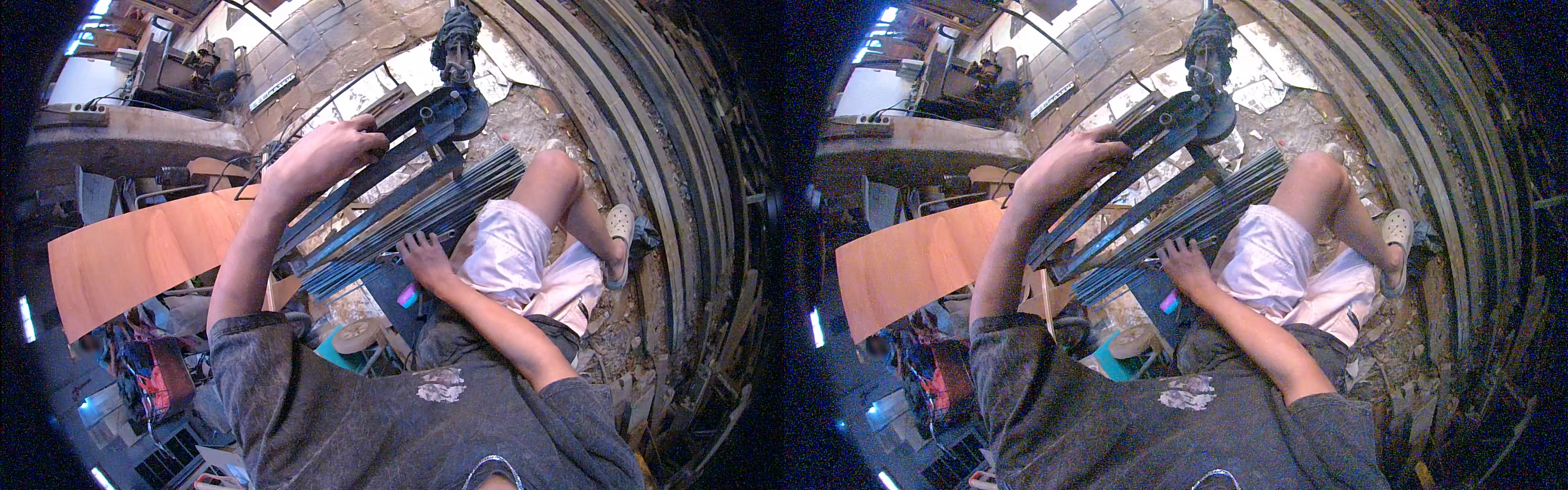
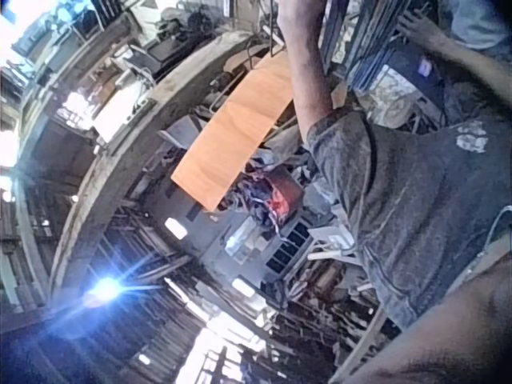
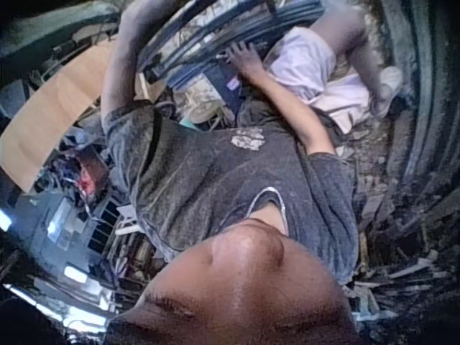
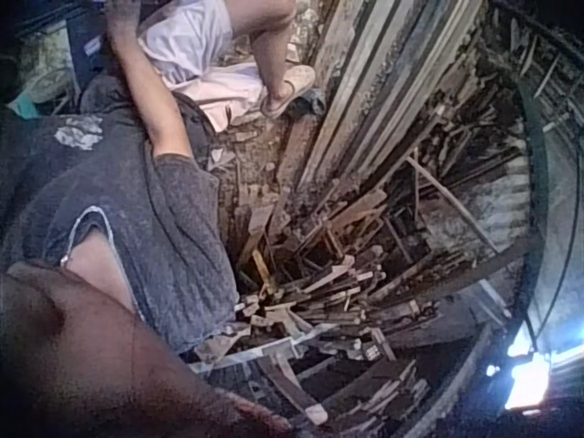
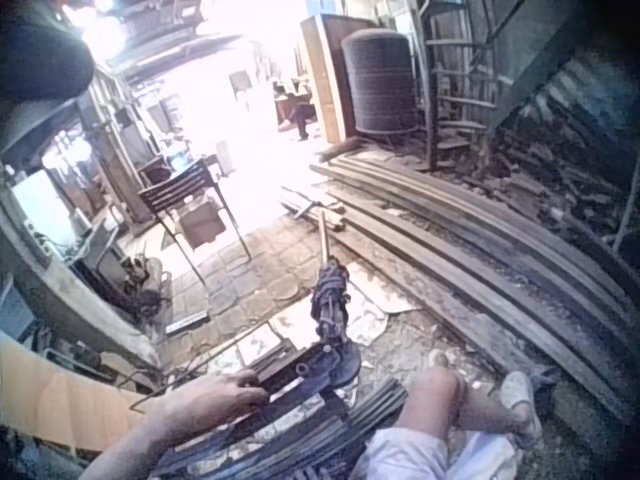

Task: The person uses a tape measure to check the dimensions of a machine part and then uses a wrench to tighten a bolt on the assembly.

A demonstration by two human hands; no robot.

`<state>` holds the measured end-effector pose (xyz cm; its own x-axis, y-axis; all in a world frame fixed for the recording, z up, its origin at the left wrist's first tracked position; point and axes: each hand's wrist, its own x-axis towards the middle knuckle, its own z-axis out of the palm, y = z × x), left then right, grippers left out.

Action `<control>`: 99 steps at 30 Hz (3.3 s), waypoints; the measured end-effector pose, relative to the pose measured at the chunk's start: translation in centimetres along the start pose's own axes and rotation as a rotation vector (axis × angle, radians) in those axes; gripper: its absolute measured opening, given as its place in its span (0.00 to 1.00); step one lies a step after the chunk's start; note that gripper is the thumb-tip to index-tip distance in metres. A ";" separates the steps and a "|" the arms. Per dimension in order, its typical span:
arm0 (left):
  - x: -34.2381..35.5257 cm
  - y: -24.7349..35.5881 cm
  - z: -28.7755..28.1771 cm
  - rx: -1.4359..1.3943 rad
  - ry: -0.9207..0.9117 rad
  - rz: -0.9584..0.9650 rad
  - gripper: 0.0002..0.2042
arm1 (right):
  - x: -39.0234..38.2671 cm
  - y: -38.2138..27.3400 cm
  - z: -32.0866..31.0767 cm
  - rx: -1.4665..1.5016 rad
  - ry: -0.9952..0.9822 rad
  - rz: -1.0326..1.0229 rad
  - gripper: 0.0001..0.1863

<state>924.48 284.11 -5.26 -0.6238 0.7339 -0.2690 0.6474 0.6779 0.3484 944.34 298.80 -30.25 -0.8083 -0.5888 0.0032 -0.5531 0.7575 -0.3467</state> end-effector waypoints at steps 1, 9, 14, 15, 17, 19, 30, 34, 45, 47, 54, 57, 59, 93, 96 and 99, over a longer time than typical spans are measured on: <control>-0.1 0.1 0.0 0.001 0.010 -0.003 0.10 | 0.0 0.0 -0.1 -0.003 -0.029 -0.002 0.16; -0.1 0.1 0.0 0.005 0.042 0.027 0.09 | -0.2 0.1 0.4 0.050 -0.065 0.005 0.19; -0.1 -0.1 0.3 -0.006 0.037 0.010 0.10 | -0.1 0.0 0.0 0.034 -0.095 0.006 0.19; -0.1 -0.1 0.3 -0.004 0.037 0.007 0.10 | 0.0 0.0 -0.3 0.037 -0.107 0.009 0.19; -0.2 0.0 0.2 0.001 0.036 0.003 0.10 | 0.0 0.0 -0.5 0.042 -0.132 0.015 0.19; -0.2 0.2 0.0 -0.011 0.033 -0.004 0.10 | 0.0 0.0 -0.4 0.041 -0.112 0.011 0.19; -0.2 0.2 0.4 0.007 0.066 0.004 0.08 | -0.4 0.1 0.7 0.041 -0.065 -0.004 0.19; -0.2 0.6 0.1 0.017 0.037 -0.011 0.10 | -0.1 0.1 0.1 0.056 -0.112 0.009 0.19; -0.6 0.7 0.3 0.042 0.072 -0.013 0.10 | 0.0 0.1 0.0 0.051 -0.144 0.010 0.20; -0.5 0.6 0.3 0.032 0.069 -0.018 0.10 | -0.1 0.1 -0.1 0.053 -0.150 0.008 0.20; -0.7 0.4 0.5 0.013 0.116 0.008 0.14 | -0.1 -0.2 0.2 -0.043 -0.079 -0.070 0.16; -1.3 0.5 0.6 -0.030 0.192 -0.026 0.17 | -0.1 -0.2 0.3 -0.076 -0.088 -0.128 0.14; -1.8 0.7 0.9 -0.009 0.257 -0.035 0.19 | -0.1 -0.1 0.6 -0.078 -0.214 -0.155 0.13; -0.9 3.6 5.6 -0.078 0.794 -0.210 0.08 | 4.9 0.5 -16.7 2.221 -0.026 0.598 0.24; -0.7 3.9 5.9 -0.121 0.774 -0.230 0.08 | 4.9 0.9 -16.3 2.399 -0.053 0.548 0.22; -0.6 3.8 5.8 -0.122 0.769 -0.231 0.08 | 5.4 0.5 -15.0 2.465 0.019 0.513 0.20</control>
<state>929.86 286.57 -8.98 -0.8911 0.3109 0.3307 0.4408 0.7665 0.4671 936.60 300.24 -16.32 -0.7488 -0.5446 -0.3778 0.6499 -0.7150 -0.2576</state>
